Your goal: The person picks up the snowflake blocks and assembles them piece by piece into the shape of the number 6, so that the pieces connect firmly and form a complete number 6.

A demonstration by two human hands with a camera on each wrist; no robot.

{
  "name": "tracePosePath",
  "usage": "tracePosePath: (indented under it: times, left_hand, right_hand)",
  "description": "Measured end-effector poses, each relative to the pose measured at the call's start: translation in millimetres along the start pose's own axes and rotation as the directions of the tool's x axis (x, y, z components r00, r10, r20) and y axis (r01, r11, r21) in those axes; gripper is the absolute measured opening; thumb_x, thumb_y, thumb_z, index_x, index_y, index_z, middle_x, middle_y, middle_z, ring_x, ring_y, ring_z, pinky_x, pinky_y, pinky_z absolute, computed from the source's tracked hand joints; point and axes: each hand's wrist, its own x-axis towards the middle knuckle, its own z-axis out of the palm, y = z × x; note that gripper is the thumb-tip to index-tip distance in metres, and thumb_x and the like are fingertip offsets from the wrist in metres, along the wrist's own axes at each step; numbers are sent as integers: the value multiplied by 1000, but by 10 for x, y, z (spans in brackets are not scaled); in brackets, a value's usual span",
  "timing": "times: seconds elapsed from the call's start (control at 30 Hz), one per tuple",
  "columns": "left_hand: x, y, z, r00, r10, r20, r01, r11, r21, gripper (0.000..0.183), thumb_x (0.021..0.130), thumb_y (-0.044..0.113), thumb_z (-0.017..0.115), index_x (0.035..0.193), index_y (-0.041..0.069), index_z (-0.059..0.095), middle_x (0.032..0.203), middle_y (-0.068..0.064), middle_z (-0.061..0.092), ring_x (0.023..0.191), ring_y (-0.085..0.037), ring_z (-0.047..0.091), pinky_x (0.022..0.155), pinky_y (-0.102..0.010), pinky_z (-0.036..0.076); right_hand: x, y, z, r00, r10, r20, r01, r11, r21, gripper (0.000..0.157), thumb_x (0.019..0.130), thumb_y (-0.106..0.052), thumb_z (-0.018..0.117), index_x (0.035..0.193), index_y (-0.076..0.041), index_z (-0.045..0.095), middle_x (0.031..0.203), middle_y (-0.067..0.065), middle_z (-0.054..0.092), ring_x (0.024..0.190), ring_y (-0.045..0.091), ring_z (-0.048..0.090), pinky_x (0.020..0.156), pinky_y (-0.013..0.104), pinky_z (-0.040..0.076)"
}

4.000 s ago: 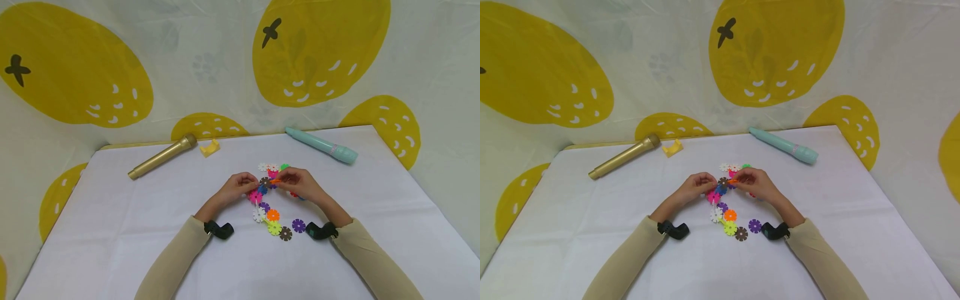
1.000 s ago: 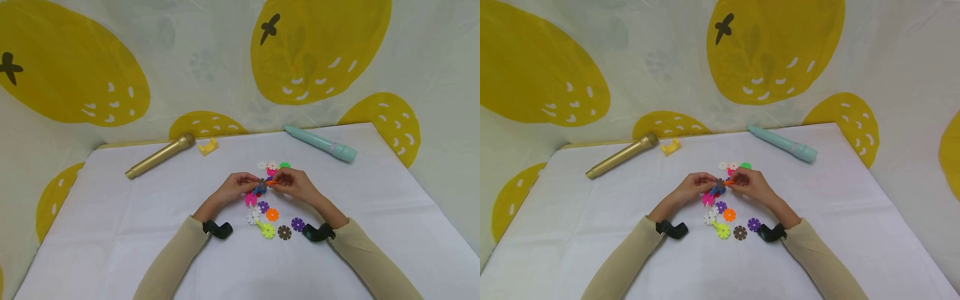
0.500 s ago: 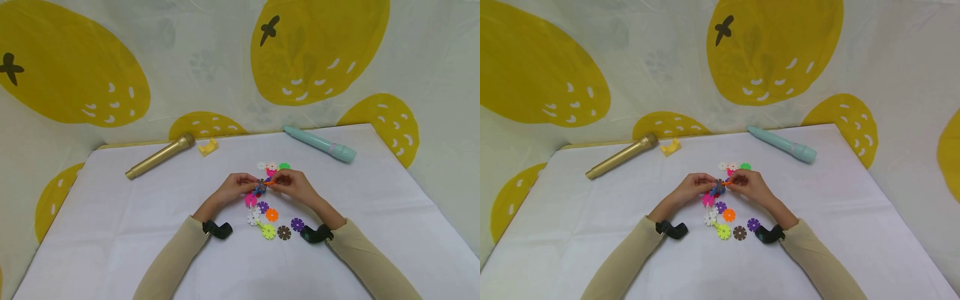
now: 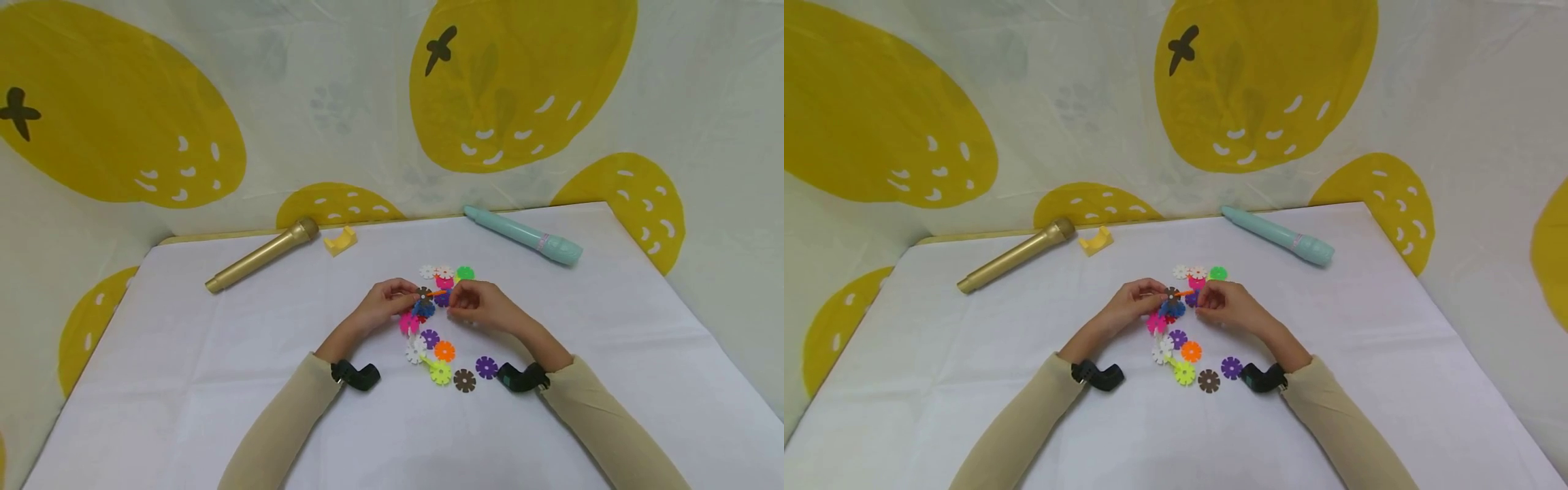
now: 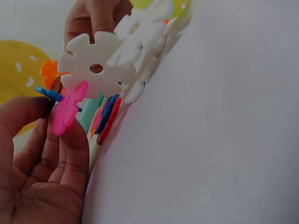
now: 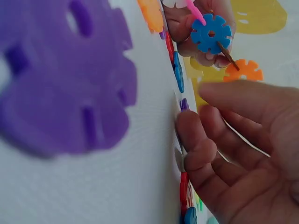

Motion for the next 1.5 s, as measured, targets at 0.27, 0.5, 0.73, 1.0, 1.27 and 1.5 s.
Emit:
tracePosePath:
  times: [0.27,0.5,0.73,1.0,1.27,1.5]
  left_hand:
    - [18,-28,9,999,23,-25,-24,999,-36,29,96,8,59,122,-6,60,108,-14,67,87,-8,63,84,-25,53]
    - [11,-23,6,1000,22,-23,-22,999,-24,30,97,10,58,123,-5,61,114,-17,67,90,-8,64,87,-27,53]
    - [11,-17,8,1000,6,-30,-6,1000,-11,28,98,12,59,121,-5,62,114,-16,68,88,-9,64,85,-27,54]
    - [1,-18,7,1000,10,-28,-11,1000,-14,30,98,12,59,121,-6,61,115,-18,67,89,-10,64,86,-27,53]
    - [-5,-13,5,999,5,-43,-6,1000,-14,28,97,11,60,120,-5,62,113,-16,69,86,-8,64,84,-26,54]
    - [6,4,-15,999,-2,-42,2,1000,-12,28,97,11,60,119,-5,62,109,-15,69,84,-8,64,82,-26,54]
  right_hand:
    - [-28,-2,-12,961,-62,270,68,998,-11,14,85,-15,77,93,-7,68,80,-1,63,70,15,55,65,21,48]
    - [-55,-38,34,922,-108,373,137,989,-53,24,79,-23,83,97,-13,71,85,0,64,70,11,51,62,20,42]
    - [-62,-44,31,921,-97,377,134,988,-74,23,80,-21,82,98,-13,70,87,-1,63,71,12,51,63,20,43]
    - [-68,-61,-4,915,-58,398,99,992,-82,25,83,-17,78,106,-12,70,88,0,61,72,12,50,63,20,43]
    - [-55,-49,-30,914,-85,398,122,990,-69,14,87,-13,74,100,-12,68,83,-4,59,72,12,53,66,21,47]
    - [-29,-20,-85,959,-86,270,83,996,24,15,90,-7,69,104,-4,68,90,3,66,75,18,58,68,24,51]
